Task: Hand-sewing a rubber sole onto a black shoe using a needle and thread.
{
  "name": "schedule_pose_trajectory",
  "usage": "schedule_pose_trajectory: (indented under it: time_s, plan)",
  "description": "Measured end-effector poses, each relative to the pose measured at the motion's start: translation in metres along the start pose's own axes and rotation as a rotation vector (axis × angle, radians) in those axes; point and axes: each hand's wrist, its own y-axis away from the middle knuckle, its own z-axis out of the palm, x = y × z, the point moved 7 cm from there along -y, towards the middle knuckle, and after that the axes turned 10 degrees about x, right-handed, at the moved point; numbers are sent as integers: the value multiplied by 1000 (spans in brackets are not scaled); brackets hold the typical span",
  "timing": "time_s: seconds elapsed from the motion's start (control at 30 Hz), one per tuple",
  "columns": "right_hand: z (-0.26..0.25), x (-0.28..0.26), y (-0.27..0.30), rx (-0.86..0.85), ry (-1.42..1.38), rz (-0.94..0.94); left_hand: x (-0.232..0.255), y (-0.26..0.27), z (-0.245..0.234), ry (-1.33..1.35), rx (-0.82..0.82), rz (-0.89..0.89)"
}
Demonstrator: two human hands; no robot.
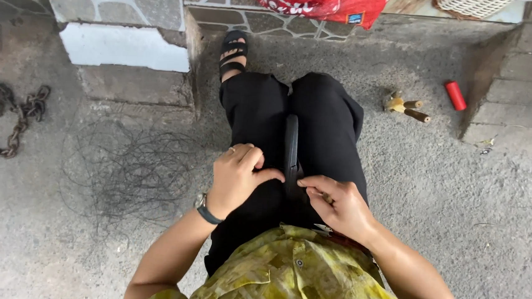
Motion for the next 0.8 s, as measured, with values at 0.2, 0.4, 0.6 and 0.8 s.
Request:
schedule_pose_trajectory:
  time_s: [0.2, 0.4, 0.6, 0.8]
  plan:
    - [-30, -1, 29, 48, 346, -102, -27, -18, -37, 671, -18, -365]
    - [-30, 15, 92, -84, 601, -170, -24, -28, -87, 33, 233, -266]
    - [-38, 25, 110, -89, 425, -32, 83, -23, -41, 204, 152, 301]
    - [-60, -2, 69, -12, -88, -170, 90, -23, -44, 408, 126, 176]
